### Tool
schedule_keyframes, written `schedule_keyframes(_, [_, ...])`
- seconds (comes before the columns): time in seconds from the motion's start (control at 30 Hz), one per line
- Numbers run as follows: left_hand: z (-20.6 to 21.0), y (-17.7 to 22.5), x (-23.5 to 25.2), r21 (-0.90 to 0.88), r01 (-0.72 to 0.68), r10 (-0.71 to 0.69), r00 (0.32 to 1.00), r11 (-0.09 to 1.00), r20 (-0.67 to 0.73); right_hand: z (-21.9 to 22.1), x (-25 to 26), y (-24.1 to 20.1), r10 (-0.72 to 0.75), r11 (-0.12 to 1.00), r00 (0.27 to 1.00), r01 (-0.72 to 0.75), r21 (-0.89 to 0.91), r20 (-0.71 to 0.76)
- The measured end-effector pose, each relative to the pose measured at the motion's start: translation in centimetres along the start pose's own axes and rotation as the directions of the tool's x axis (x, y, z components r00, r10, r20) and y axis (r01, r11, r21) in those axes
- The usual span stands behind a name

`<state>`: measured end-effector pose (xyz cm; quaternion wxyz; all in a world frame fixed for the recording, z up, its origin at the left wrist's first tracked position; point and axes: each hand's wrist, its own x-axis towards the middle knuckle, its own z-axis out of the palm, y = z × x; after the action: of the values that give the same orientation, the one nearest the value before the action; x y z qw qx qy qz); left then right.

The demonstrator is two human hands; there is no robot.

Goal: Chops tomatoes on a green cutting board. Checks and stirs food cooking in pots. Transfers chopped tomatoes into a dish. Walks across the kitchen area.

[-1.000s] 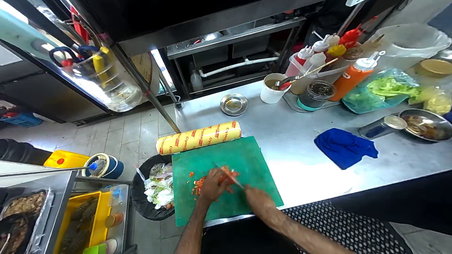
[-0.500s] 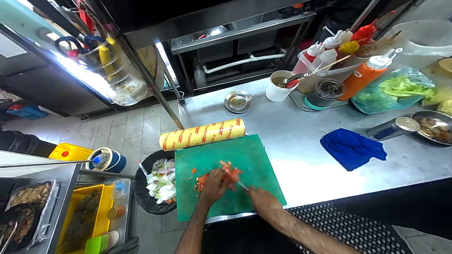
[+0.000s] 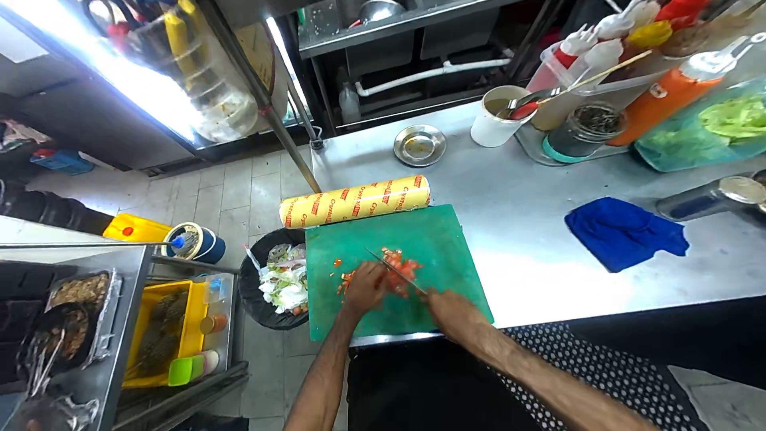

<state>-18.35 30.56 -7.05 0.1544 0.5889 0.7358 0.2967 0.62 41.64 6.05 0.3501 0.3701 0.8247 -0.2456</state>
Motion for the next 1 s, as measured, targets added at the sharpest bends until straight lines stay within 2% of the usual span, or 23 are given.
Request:
schedule_keyframes(0.13, [1.2,-0.2,0.0,0.044,-0.009,0.009,1.0,0.999,-0.003,4.5,2.8,-0.2,0.078,0.997,0.996,-0.078,0.021,-0.052])
schedule_keyframes(0.2, [1.5,-0.2,-0.1,0.041,0.008,-0.007,1.0,0.999,-0.03,5.1,4.3,-0.8,0.072,0.997,0.993,-0.069,0.031,-0.09])
schedule_keyframes(0.33, [1.1,0.0,-0.6,0.041,0.01,-0.008,0.998,0.999,-0.063,3.1,5.3,-1.3,0.01,0.999,0.997,-0.006,0.051,-0.071])
schedule_keyframes(0.5, [0.2,0.0,-1.0,0.029,0.041,-0.036,0.988,0.999,-0.149,-0.8,-0.5,-1.5,0.023,0.999,1.0,-0.022,-0.038,0.016])
schedule_keyframes(0.6, [0.4,-0.4,-1.0,0.038,0.061,-0.057,0.993,0.997,-0.102,1.2,-0.5,-1.5,0.066,0.998,0.997,-0.065,-0.02,0.039])
schedule_keyframes(0.73, [0.4,-0.5,-0.4,0.0,0.072,-0.071,0.995,0.997,-0.071,5.4,4.1,-2.1,0.066,0.996,0.995,-0.061,0.063,-0.075])
schedule_keyframes(0.9, [-0.9,-1.6,-1.3,-0.064,0.068,-0.074,0.993,0.996,-0.093,3.5,4.8,-2.1,-0.002,0.996,0.998,0.007,0.085,-0.058])
schedule_keyframes(1.0, [-2.2,-2.5,-2.3,-0.109,0.026,-0.022,0.999,0.994,0.033,0.4,1.7,-2.0,-0.003,0.999,1.0,0.003,0.052,0.003])
